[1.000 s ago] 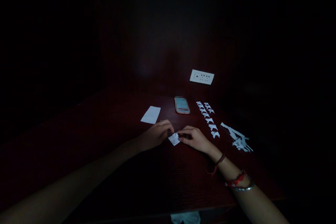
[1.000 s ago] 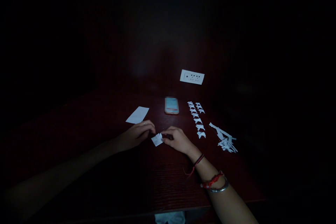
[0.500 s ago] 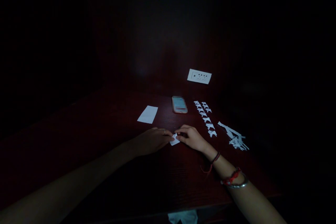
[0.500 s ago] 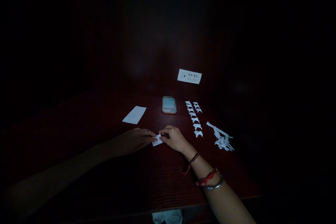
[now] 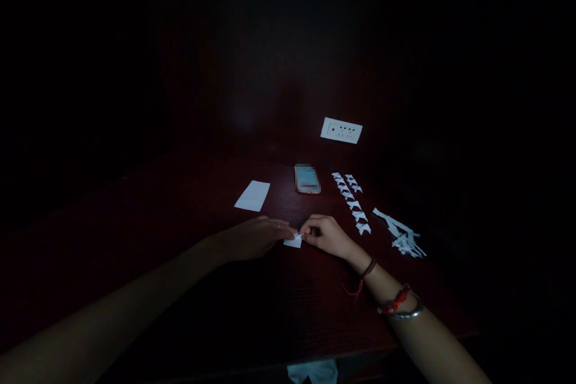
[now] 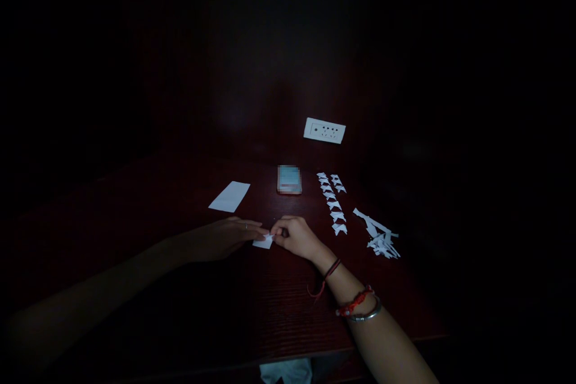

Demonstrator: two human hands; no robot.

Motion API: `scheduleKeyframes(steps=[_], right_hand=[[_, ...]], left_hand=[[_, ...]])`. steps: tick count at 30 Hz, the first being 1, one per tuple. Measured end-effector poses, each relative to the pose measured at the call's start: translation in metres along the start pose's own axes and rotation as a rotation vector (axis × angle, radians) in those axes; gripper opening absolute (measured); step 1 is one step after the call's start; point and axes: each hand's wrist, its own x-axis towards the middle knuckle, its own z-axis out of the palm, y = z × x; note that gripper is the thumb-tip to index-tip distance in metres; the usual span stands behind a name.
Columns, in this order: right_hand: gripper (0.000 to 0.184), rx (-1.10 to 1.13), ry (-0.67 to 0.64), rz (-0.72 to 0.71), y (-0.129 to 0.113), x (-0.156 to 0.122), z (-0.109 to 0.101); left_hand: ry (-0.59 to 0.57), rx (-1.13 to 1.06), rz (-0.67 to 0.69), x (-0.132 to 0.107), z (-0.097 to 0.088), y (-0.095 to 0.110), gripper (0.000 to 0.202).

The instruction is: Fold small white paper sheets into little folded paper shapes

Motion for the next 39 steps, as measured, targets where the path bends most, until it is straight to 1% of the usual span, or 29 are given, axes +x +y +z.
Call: scheduleKeyframes(steps=[3, 6, 10, 14, 20, 27, 34, 39], right_hand=[[0.011, -0.02, -0.033, -0.037, 0.001, -0.001, -0.002], [0.014, -0.065, -0.056, -0.098, 0.001, -0.003, -0.004], [0.017, -0.119, -0.078, -0.17, 0.001, -0.004, -0.008], [0.018, -0.145, -0.096, -0.197, 0.003, -0.005, -0.008], [0.019, -0.145, -0.117, -0.204, 0.004, -0.006, -0.009], [0.02, -0.192, -0.159, -0.175, 0.005, -0.005, -0.011], [0.022, -0.24, -0.199, -0.151, 0.004, -0.006, -0.016], [0.028, -0.279, -0.196, -0.148, 0.001, -0.007, -0.016]], left_hand=[[-0.003, -0.019, -0.019, 0.0, -0.002, 0.001, 0.041], [-0.015, -0.038, -0.007, 0.001, -0.001, 0.0, 0.042], [0.024, -0.039, 0.009, 0.002, 0.008, -0.006, 0.04], [0.057, -0.006, 0.008, 0.001, 0.017, -0.008, 0.039], [0.027, 0.013, 0.045, 0.0, 0.018, -0.008, 0.049], [-0.011, 0.02, 0.004, 0.001, 0.021, -0.01, 0.056], [-0.021, 0.001, 0.0, 0.001, 0.017, -0.011, 0.058], [-0.015, -0.005, 0.016, 0.0, 0.016, -0.013, 0.059]])
